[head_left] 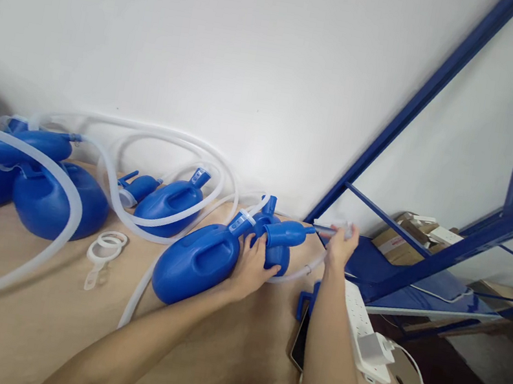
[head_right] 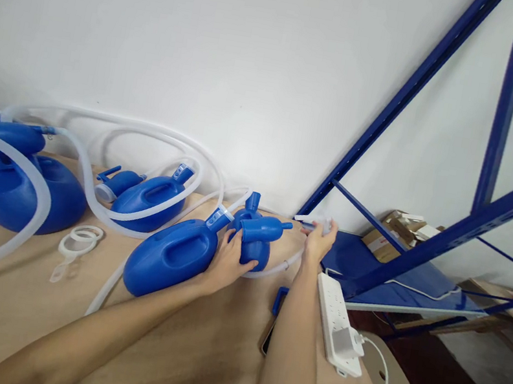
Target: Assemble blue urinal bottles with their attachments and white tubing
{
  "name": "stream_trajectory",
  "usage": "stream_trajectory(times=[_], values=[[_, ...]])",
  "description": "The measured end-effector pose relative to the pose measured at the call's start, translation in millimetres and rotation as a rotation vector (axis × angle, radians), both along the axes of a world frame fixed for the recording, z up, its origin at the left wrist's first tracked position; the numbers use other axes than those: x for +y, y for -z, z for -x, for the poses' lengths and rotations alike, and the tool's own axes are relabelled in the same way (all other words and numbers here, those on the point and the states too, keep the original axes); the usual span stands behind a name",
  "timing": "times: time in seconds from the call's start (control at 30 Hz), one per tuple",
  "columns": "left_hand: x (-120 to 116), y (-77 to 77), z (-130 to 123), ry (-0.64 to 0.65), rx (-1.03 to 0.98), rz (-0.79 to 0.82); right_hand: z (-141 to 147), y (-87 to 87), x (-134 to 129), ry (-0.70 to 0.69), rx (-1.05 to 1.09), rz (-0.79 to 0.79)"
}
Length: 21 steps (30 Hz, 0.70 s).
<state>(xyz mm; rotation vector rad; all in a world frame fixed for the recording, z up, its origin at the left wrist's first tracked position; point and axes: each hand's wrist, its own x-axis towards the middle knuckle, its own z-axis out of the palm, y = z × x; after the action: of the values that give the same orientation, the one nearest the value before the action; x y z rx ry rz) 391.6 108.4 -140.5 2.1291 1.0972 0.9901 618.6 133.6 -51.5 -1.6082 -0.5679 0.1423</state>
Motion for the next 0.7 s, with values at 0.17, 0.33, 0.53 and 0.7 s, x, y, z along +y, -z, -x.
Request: stream_trajectory(times=[0.17, 0.33, 0.53, 0.7], values=[[2, 2.9, 1, 0.034, -0.002, 0.0, 8, -84.2, 4, -0.153, -0.16, -0.464], [7, 7.8, 0, 0.15, -0.006, 0.006, 34, -140.3, -13, -0.191, -0.271, -0.676], [22, 4.8, -20, 0.385, -0.02, 0.063, 75, -161.2, -61, -0.121, -0.262, -0.807], [40, -12.7, -37, 0.485, -0.111, 0.125, 107, -170.9, -109, -0.242, -0.294, -0.835]])
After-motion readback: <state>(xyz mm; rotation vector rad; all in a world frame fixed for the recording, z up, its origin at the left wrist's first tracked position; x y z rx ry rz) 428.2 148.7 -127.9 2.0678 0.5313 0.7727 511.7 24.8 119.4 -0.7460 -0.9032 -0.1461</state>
